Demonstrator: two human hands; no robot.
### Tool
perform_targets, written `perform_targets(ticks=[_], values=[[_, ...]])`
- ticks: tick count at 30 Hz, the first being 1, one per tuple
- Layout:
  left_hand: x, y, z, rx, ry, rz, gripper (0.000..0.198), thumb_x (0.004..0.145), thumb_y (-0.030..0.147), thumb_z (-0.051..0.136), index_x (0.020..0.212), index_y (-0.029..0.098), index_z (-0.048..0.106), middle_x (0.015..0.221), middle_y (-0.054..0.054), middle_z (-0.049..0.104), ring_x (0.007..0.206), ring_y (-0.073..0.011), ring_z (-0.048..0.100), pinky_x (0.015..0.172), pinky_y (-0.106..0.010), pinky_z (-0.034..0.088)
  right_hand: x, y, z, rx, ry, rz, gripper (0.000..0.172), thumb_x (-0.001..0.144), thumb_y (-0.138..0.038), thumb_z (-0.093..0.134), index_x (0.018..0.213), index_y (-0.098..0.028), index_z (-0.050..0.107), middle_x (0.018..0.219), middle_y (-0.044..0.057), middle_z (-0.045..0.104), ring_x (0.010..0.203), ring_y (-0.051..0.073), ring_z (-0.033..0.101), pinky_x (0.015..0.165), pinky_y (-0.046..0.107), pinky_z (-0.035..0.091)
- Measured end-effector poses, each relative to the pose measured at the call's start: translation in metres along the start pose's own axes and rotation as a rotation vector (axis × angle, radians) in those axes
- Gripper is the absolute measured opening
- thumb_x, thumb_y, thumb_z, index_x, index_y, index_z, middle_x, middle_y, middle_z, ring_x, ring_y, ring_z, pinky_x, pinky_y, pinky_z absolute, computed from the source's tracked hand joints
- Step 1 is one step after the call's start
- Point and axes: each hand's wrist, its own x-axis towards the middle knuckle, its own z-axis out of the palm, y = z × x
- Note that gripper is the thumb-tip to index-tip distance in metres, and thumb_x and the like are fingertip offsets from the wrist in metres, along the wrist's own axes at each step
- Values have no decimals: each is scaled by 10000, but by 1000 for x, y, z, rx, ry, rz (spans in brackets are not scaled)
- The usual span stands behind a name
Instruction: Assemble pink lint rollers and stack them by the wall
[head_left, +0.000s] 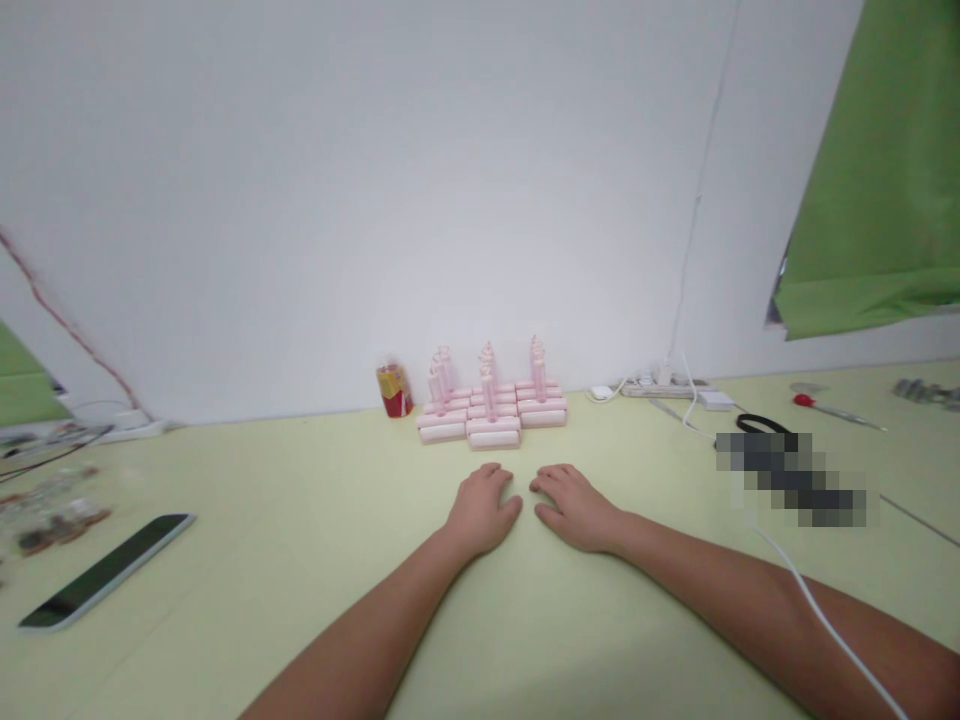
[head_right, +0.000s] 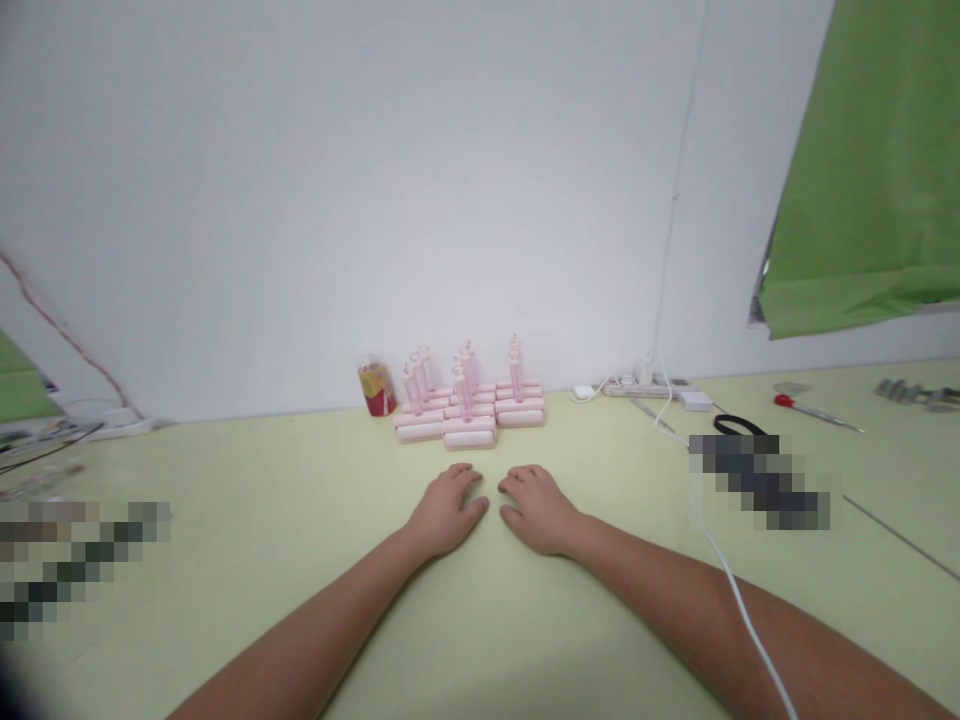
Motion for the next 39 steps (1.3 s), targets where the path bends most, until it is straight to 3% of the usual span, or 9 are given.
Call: perform_targets(ticks=[4, 8, 12, 17, 22, 30, 33, 36, 39], values=[[17, -13, -5, 58, 89, -123, 456, 849, 360, 546, 1249, 143, 581, 1212, -163, 582, 1121, -293, 567, 995, -413, 426, 0, 0, 0, 11, 6, 7, 336, 904, -275, 535, 1194, -153, 652, 1231, 146, 614, 1204, 270, 482, 1062, 417, 328], [44, -22, -17, 111, 183, -191, 551, 840, 315, 536, 1350, 122, 465, 1324, -187, 491, 1220, -322, 496, 1043, -440, 377, 1, 1, 1, 14, 9, 13, 339, 899, -274, 535, 1197, -160, 649, 1248, 147, 607, 1211, 270, 481, 1063, 420, 324], [72, -27, -27, 118, 189, -208, 588, 864, 305, 503, 1408, 126, 371, 1419, -187, 421, 1258, -293, 494, 1050, -398, 382, 1, 2, 1, 15, 6, 19, 339, 898, -275, 537, 1199, -163, 647, 1239, 145, 612, 1210, 268, 484, 1058, 416, 327], [88, -28, -31, 119, 84, -268, 456, 845, 398, 548, 1229, 152, 545, 1295, -183, 541, 1069, -302, 630, 899, -401, 477, 0, 1, 0, 16, 7, 16, 331, 901, -275, 536, 1193, -165, 647, 1249, 145, 609, 1221, 265, 473, 1069, 419, 313], [71, -14, -34, 101, 25, -255, 397, 781, 515, 628, 954, 159, 657, 1117, -177, 639, 1003, -335, 651, 866, -420, 483, 1, 1, 1, 29, 10, 19, 332, 892, -276, 548, 1187, -163, 651, 1239, 145, 609, 1218, 272, 474, 1065, 421, 318], [21, 19, -30, -113, 91, -224, 341, 863, 497, 552, 956, 180, 634, 958, -100, 675, 849, -243, 662, 762, -353, 508, 1, 0, -5, 159, 14, 38, 384, 904, -378, 561, 1214, -160, 621, 1218, 152, 639, 1156, 294, 535, 1036, 447, 359], [7, 28, -23, -502, 87, -301, 400, 901, 521, 500, 1075, 168, 573, 927, -79, 666, 658, -158, 643, 562, -267, 504, 4, -1, -4, 409, 40, 46, 416, 938, -452, 500, 1231, -167, 583, 1196, 140, 662, 1102, 286, 589, 974, 434, 430], [-4, 33, -12, -967, 41, -354, 521, 823, 575, 611, 1130, 158, 548, 967, -89, 647, 620, -148, 643, 427, -219, 460, 6, -3, -1, 788, 87, 64, 501, 915, -520, 519, 1269, -166, 511, 1203, 125, 663, 1069, 264, 625, 909, 399, 493], [-7, 32, -2, -1108, 5, -312, 543, 783, 618, 642, 1019, 130, 608, 842, -77, 640, 645, -167, 642, 407, -213, 463, 7, -5, 0, 964, 111, 108, 598, 829, -566, 621, 1250, -162, 489, 1177, 116, 671, 1018, 249, 647, 860, 366, 525]])
